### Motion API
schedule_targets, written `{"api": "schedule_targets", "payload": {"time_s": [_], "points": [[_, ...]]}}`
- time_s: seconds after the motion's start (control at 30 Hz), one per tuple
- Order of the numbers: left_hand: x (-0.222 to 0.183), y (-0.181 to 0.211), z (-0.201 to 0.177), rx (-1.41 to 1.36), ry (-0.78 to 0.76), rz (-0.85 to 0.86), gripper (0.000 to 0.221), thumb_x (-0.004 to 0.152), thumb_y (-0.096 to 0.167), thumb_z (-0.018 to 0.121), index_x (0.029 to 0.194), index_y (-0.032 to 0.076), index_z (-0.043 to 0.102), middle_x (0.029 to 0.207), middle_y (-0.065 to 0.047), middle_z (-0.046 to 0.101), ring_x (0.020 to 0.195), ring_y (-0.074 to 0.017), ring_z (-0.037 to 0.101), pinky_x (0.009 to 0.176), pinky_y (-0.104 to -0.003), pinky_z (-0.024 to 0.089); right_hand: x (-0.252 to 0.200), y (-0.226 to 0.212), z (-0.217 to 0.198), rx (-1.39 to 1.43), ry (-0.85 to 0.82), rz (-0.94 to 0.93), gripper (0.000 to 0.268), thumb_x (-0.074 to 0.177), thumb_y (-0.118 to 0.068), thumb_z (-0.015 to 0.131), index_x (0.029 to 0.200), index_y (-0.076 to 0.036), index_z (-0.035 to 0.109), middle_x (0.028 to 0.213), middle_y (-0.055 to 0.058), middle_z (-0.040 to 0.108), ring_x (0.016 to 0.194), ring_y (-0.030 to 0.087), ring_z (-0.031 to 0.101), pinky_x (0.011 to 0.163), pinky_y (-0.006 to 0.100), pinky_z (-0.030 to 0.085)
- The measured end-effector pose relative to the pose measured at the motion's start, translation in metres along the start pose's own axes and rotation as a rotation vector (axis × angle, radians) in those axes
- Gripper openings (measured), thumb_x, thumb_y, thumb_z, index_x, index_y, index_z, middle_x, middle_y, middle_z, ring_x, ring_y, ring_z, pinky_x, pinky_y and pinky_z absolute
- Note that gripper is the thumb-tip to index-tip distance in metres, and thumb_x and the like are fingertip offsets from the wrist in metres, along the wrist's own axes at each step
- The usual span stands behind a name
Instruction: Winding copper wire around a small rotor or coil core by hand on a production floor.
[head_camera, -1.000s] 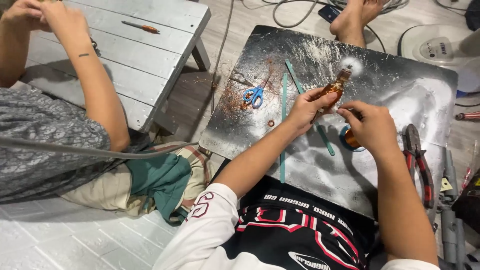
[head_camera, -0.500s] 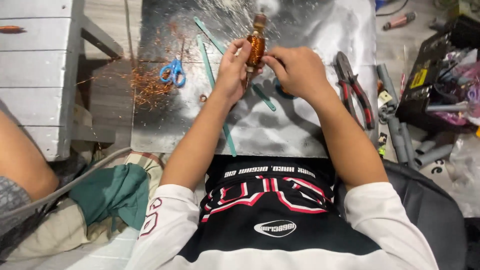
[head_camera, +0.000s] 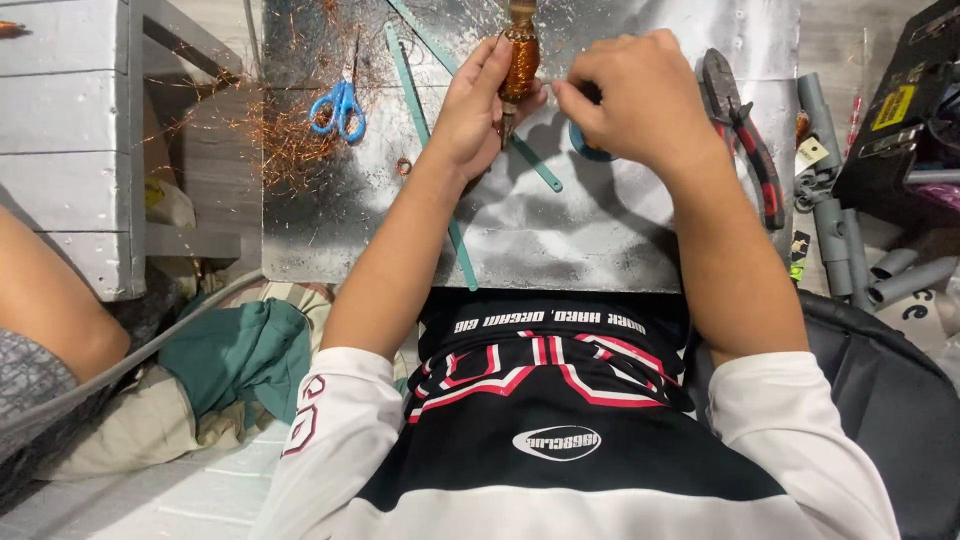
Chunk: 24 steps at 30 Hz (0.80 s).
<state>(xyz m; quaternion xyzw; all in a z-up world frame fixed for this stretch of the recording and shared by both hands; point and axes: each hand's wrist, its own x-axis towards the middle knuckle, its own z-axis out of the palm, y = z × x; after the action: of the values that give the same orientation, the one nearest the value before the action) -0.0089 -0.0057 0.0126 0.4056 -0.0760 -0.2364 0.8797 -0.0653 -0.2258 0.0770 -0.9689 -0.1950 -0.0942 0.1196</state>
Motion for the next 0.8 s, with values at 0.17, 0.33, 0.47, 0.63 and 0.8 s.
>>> {"api": "schedule_targets", "payload": {"time_s": [0.17,0.33,0.47,0.63,0.8], "points": [[-0.005,0.013,0.018,0.137,0.031,-0.086,0.068,0.088,0.064,0.075,0.113,0.001,0.071,0.094,-0.011,0.075,0.086,-0.0199,0.074,0.085,-0.033,0.069,-0.002,0.007,0.007,0.029,0.035,-0.005,0.036,0.117,-0.036,0.07,0.09,-0.014,0.077,0.09,0.002,0.075,0.088,0.033,0.071,0.086,0.054,0.047],[-0.008,0.013,0.028,0.03,0.071,-0.118,0.064,0.102,0.055,0.06,0.125,-0.005,0.064,0.103,-0.021,0.078,0.072,-0.0183,0.072,0.057,-0.029,0.059,0.0,0.003,0.001,0.085,0.002,-0.007,0.034,0.116,-0.035,0.067,0.09,-0.013,0.073,0.09,0.001,0.073,0.087,0.031,0.068,0.08,0.052,0.044],[-0.007,0.009,0.026,0.026,0.059,-0.166,0.069,0.094,0.062,0.065,0.11,-0.005,0.068,0.092,-0.016,0.076,0.066,-0.0136,0.069,0.05,-0.023,0.056,0.0,0.0,-0.001,0.099,-0.017,-0.006,0.038,0.119,-0.037,0.07,0.091,-0.012,0.071,0.091,0.003,0.07,0.085,0.032,0.065,0.079,0.052,0.047],[-0.004,0.003,0.017,-0.008,0.022,-0.147,0.045,0.098,0.026,0.086,0.13,0.0,0.069,0.109,-0.013,0.079,0.072,-0.0142,0.071,0.061,-0.024,0.063,-0.002,0.002,0.0,0.099,-0.008,0.011,0.039,0.12,-0.039,0.074,0.092,-0.012,0.073,0.089,0.006,0.069,0.086,0.034,0.066,0.073,0.051,0.049],[-0.001,0.003,0.011,-0.02,-0.044,-0.16,0.055,0.097,0.035,0.084,0.128,-0.009,0.069,0.11,-0.018,0.073,0.088,-0.0223,0.073,0.072,-0.029,0.069,0.001,-0.004,-0.009,0.121,-0.073,0.035,0.04,0.122,-0.04,0.072,0.095,-0.011,0.074,0.093,0.007,0.071,0.088,0.035,0.066,0.075,0.053,0.048]]}}
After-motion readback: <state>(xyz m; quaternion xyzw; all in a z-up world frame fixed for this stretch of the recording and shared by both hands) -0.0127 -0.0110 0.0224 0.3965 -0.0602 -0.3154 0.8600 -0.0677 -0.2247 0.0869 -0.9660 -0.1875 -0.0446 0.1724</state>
